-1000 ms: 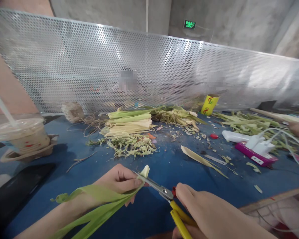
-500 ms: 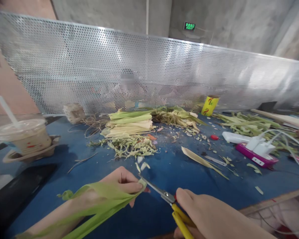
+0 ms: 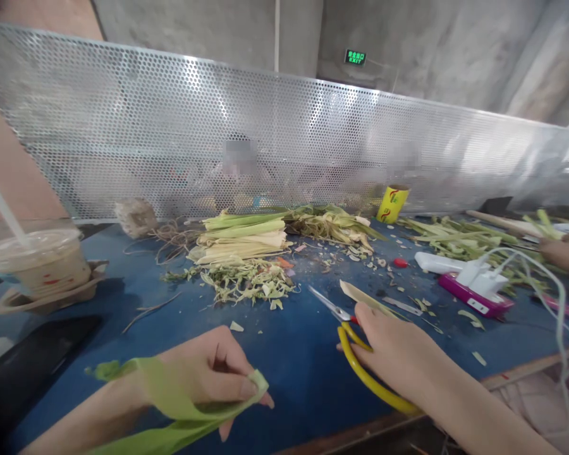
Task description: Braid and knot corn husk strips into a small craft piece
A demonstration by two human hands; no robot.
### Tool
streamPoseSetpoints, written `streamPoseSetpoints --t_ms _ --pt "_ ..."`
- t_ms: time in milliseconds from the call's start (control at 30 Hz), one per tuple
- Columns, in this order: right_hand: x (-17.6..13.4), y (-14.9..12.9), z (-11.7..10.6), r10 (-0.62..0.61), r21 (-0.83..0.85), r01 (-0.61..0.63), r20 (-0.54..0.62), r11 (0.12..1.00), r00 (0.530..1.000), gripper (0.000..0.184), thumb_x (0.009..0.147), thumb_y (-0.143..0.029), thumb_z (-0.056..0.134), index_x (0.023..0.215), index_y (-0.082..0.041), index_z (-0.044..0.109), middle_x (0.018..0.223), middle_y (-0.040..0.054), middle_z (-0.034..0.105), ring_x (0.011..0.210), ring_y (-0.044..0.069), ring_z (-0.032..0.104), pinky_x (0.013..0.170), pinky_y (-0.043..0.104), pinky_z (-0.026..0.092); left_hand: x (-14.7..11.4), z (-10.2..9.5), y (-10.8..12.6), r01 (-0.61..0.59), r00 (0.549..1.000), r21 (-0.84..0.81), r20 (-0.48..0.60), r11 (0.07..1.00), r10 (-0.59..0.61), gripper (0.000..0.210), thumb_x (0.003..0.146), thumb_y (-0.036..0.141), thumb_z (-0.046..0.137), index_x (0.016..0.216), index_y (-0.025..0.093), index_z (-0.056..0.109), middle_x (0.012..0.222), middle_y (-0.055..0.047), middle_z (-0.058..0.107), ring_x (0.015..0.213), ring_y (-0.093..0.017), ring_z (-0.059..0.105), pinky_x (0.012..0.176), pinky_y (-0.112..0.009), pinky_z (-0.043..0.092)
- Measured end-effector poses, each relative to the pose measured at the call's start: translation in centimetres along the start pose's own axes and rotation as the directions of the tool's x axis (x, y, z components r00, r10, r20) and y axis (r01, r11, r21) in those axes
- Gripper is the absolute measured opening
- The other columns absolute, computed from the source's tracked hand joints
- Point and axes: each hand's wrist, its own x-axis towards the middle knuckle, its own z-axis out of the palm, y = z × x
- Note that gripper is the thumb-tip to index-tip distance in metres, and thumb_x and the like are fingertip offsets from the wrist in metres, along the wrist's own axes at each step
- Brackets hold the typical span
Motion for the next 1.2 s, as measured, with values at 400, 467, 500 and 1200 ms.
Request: streamPoseSetpoints --t_ms 400,467,500,1200 --pt "5.8 -7.2 -0.8 -0.509 -0.069 0.504 -0.105 0.861 0.854 0.013 0.082 -0.018 0.052 0.094 -0.017 0.057 0.095 0.0075 0.061 0.09 0.02 0.056 0.076 0.03 0.043 -0.2 -5.3 0.7 -0.566 0.595 -0.315 -0.796 0.762 0.112 0.017 0.059 0.023 0.072 0.069 0.01 0.07 0.05 0.001 0.054 0.044 -0.005 0.041 0.033 -0.014 0.028" --pt "7.0 -9.1 -0.1 -0.556 -0.059 0.553 -0.131 0.831 0.821 0.014 0.082 -0.016 0.052 0.095 -0.017 0.057 0.094 0.0059 0.061 0.092 0.019 0.054 0.08 0.029 0.041 0.2 -5.2 0.3 -0.544 0.607 -0.333 -0.79 0.77 0.087 0.019 0.059 0.023 0.072 0.071 0.008 0.07 0.05 0.0 0.055 0.042 -0.005 0.04 0.032 -0.015 0.028" --pt "7.5 -9.7 0.4 -0.553 -0.068 0.55 -0.14 0.833 0.821 0.014 0.081 -0.014 0.053 0.094 -0.016 0.057 0.091 0.0061 0.062 0.091 0.02 0.053 0.08 0.03 0.04 0.3 -5.1 0.1 -0.535 0.614 -0.34 -0.785 0.773 0.08 0.019 0.059 0.023 0.072 0.07 0.007 0.07 0.05 -0.001 0.055 0.042 -0.005 0.04 0.032 -0.016 0.027" --pt "8.4 -8.6 1.5 -0.385 0.116 0.407 -0.173 0.906 0.907 0.039 0.084 -0.012 0.039 0.122 -0.015 0.035 0.089 0.0066 0.062 0.081 0.018 0.057 0.072 0.029 0.042 0.7 -4.6 -0.3 -0.469 0.651 -0.309 -0.754 0.827 0.087 0.024 0.059 0.034 0.074 0.06 0.01 0.069 0.052 -0.002 0.061 0.041 -0.005 0.042 0.038 -0.018 0.031"
